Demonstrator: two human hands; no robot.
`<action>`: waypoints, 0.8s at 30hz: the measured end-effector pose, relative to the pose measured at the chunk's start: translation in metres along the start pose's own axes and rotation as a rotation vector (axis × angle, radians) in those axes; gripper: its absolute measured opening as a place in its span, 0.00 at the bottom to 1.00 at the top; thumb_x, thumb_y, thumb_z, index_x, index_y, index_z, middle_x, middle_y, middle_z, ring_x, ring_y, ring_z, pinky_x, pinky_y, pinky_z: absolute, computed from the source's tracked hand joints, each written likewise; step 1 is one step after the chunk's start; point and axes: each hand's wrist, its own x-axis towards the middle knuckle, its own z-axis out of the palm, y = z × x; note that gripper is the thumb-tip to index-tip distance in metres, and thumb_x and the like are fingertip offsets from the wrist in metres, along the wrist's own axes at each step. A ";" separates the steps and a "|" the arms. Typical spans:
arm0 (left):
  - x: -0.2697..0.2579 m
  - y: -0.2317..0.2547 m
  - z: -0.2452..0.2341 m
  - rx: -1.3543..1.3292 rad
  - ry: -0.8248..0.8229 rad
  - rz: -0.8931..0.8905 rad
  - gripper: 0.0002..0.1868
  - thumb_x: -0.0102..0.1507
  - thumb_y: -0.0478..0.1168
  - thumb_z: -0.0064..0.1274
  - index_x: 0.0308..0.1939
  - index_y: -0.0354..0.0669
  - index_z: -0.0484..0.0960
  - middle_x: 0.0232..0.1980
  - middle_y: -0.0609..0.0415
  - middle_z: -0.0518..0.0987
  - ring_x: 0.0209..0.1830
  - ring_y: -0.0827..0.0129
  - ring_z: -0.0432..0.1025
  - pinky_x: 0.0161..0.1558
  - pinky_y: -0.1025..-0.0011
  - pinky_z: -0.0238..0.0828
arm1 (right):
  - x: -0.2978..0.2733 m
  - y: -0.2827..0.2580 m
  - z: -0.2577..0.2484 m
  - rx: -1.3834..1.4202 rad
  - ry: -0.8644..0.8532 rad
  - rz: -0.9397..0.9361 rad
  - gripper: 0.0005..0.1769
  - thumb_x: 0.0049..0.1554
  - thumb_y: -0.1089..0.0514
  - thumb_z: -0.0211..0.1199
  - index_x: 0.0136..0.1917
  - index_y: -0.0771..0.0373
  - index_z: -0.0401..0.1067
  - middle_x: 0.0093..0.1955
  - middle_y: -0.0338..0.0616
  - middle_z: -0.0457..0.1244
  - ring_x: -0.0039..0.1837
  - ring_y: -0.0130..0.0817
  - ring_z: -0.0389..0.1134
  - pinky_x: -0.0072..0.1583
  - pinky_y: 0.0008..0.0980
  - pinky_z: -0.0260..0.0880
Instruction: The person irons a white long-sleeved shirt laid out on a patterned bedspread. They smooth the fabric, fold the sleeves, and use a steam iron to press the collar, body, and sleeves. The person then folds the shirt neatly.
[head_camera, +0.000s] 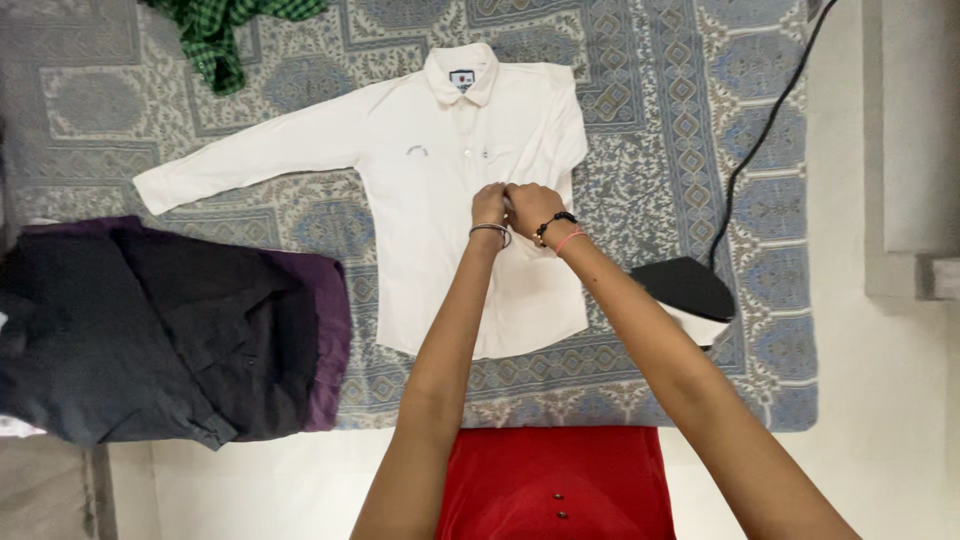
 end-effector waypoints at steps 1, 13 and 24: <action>0.002 -0.006 -0.012 0.005 -0.021 0.045 0.12 0.66 0.44 0.48 0.36 0.39 0.80 0.31 0.54 0.74 0.31 0.68 0.68 0.32 0.66 0.67 | 0.000 -0.011 0.010 -0.014 -0.007 0.026 0.15 0.57 0.52 0.64 0.55 0.61 0.74 0.45 0.55 0.71 0.48 0.54 0.73 0.49 0.51 0.74; -0.009 0.013 -0.121 0.158 -0.151 -0.389 0.29 0.66 0.59 0.44 0.68 0.58 0.69 0.67 0.61 0.68 0.65 0.64 0.64 0.58 0.49 0.60 | 0.034 -0.085 0.102 0.108 -0.133 0.347 0.13 0.58 0.56 0.64 0.53 0.66 0.75 0.48 0.59 0.71 0.51 0.54 0.74 0.52 0.48 0.75; -0.002 -0.032 -0.208 0.136 -0.167 -0.117 0.35 0.71 0.62 0.48 0.72 0.41 0.73 0.70 0.46 0.76 0.69 0.58 0.68 0.69 0.59 0.62 | 0.013 -0.084 0.186 1.431 -0.133 0.466 0.42 0.54 0.68 0.58 0.80 0.68 0.50 0.79 0.55 0.54 0.70 0.41 0.66 0.65 0.37 0.71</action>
